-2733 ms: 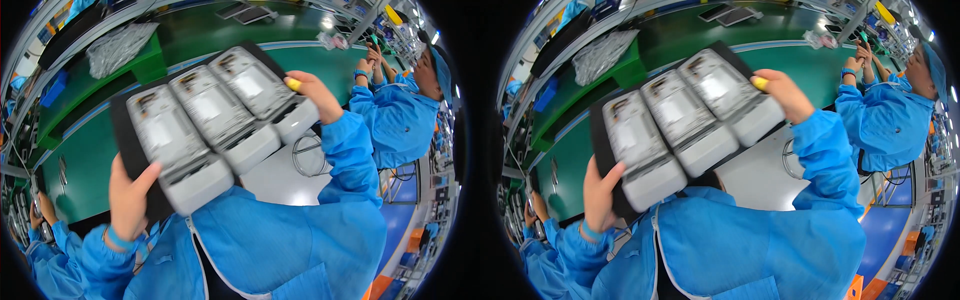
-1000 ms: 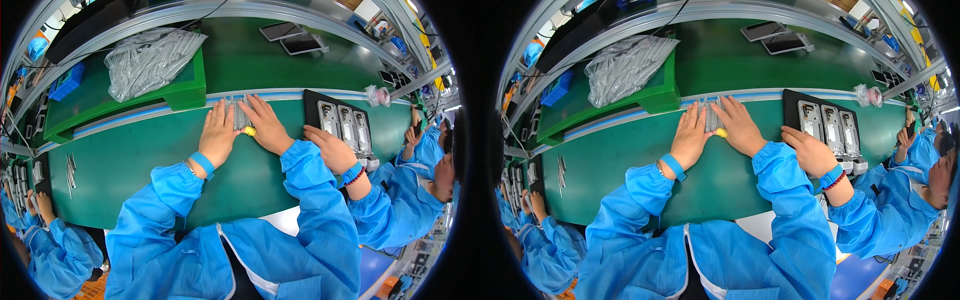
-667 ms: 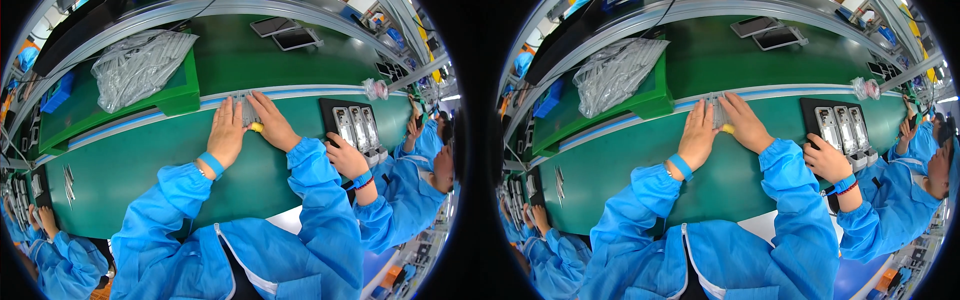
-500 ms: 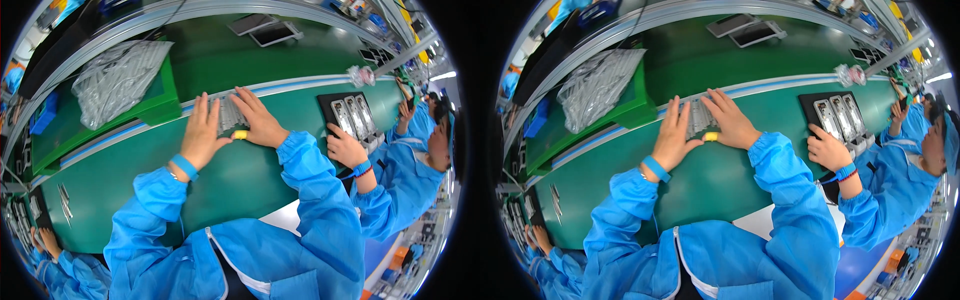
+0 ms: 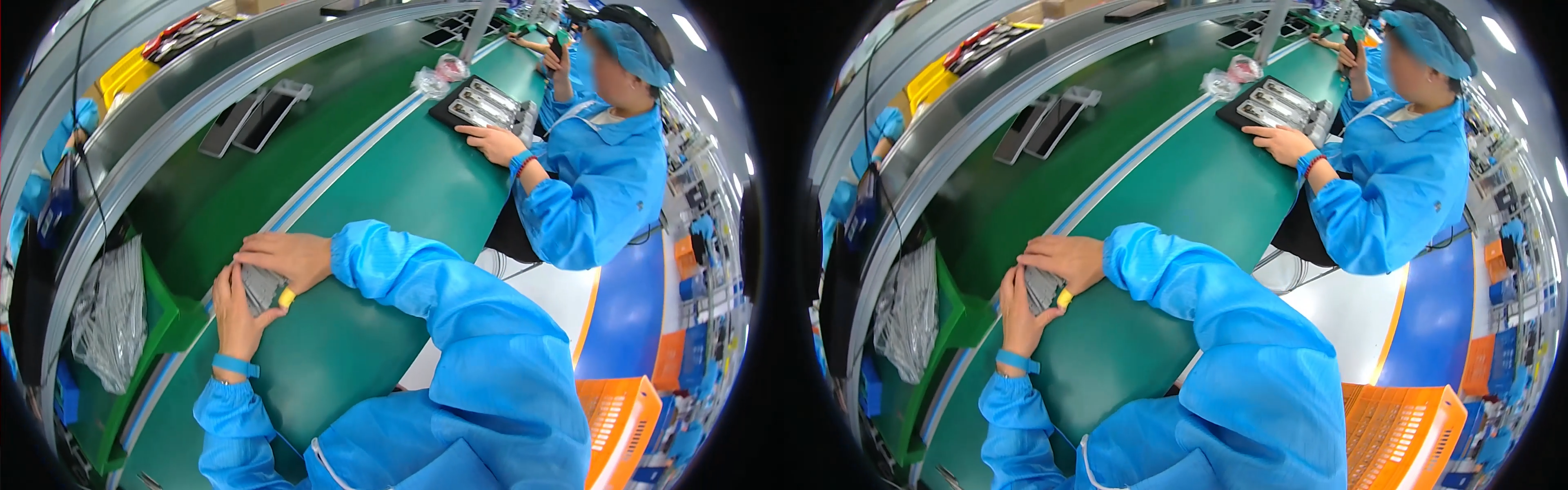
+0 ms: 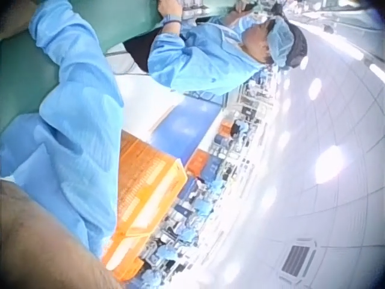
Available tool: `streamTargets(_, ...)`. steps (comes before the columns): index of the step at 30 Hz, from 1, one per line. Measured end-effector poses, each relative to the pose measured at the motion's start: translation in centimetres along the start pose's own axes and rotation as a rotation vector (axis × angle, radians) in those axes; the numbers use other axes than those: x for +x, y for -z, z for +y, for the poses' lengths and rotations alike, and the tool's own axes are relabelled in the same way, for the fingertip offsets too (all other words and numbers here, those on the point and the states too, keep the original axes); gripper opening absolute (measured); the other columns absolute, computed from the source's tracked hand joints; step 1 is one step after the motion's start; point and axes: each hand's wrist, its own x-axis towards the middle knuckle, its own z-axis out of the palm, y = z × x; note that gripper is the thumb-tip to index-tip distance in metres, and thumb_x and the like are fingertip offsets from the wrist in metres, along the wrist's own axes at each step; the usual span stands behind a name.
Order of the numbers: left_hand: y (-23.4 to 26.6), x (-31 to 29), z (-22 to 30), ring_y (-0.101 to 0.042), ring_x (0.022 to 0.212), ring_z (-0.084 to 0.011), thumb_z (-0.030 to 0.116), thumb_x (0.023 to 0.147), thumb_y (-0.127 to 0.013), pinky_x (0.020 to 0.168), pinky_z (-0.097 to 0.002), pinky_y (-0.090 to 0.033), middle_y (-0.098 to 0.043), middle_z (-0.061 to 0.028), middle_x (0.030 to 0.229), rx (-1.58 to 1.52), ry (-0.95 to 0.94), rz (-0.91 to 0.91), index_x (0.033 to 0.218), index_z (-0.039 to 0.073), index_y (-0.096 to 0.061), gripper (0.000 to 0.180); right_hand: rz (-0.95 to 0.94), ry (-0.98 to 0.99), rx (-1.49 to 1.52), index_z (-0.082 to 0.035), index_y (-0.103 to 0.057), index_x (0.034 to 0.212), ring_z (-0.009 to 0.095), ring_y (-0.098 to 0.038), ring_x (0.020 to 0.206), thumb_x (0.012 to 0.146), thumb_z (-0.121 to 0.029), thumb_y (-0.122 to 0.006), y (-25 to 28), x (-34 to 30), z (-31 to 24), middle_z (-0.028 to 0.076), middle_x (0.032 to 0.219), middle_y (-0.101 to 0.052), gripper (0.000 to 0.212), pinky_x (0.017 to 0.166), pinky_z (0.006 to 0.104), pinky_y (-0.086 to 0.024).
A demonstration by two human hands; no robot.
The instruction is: The person inserts small metal pins into plastic device housings by hand.
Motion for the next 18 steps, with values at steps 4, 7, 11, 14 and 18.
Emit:
streamTargets(4, 0.1, -0.1, 0.9, -0.036, 0.122, -0.0399, 0.027, 0.056, -0.085, 0.102, -0.0457, -0.032, -0.034, -0.0207, 0.136, -0.022, -0.001, -0.018, 0.136, -0.002, -0.032, 0.101, -0.017, -0.049, 0.090, 0.001, -0.033, 0.136, 0.038, -0.041, 0.120, 0.056, -0.032, -0.081, 0.1, -0.5, 0.0, 0.021, 0.127, -0.043, 0.099, 0.099, 0.0437, -0.040)
streamTargets(7, 0.6, -0.2, 1.9, -0.034, 0.125, -0.0400, 0.020, 0.053, -0.086, 0.104, -0.0451, -0.031, -0.031, -0.0202, 0.139, -0.027, 0.038, -0.052, 0.139, 0.000, -0.029, 0.106, 0.043, 0.008, 0.121, 0.004, -0.038, 0.131, 0.038, -0.044, 0.117, 0.058, -0.040, -0.081, 0.0, -0.9, -0.2, 0.023, 0.124, -0.045, 0.096, 0.098, 0.0441, -0.040)
streamTargets(11, 0.8, 0.2, 2.9, -0.032, 0.126, -0.0399, 0.022, 0.052, -0.086, 0.106, -0.0460, -0.028, -0.029, -0.0208, 0.142, -0.019, 0.019, -0.087, 0.141, 0.001, -0.025, 0.110, 0.056, 0.023, 0.092, 0.005, -0.035, 0.133, 0.040, -0.040, 0.120, 0.055, -0.039, -0.083, 0.9, -2.2, -0.1, 0.026, 0.128, -0.042, 0.101, 0.103, 0.0465, -0.034)
streamTargets(14, 0.3, 0.1, 2.2, -0.032, 0.126, -0.0397, 0.022, 0.053, -0.086, 0.106, -0.0458, -0.028, -0.032, -0.0213, 0.140, 0.009, 0.002, -0.101, 0.141, -0.001, -0.026, 0.109, 0.067, -0.004, 0.043, 0.004, -0.035, 0.133, 0.040, -0.040, 0.120, 0.053, -0.036, -0.083, 0.4, -2.2, -0.3, 0.026, 0.128, -0.042, 0.102, 0.102, 0.0461, -0.034)
streamTargets(18, 0.2, 0.2, 2.2, -0.031, 0.128, -0.0388, 0.017, 0.052, -0.086, 0.106, -0.0458, -0.028, -0.031, -0.0200, 0.141, -0.007, 0.041, -0.101, 0.140, 0.000, -0.026, 0.107, 0.052, 0.006, 0.158, 0.002, -0.032, 0.135, 0.042, -0.038, 0.123, 0.055, -0.031, -0.083, -0.3, -1.9, 0.4, 0.026, 0.131, -0.040, 0.101, 0.103, 0.0475, -0.034)
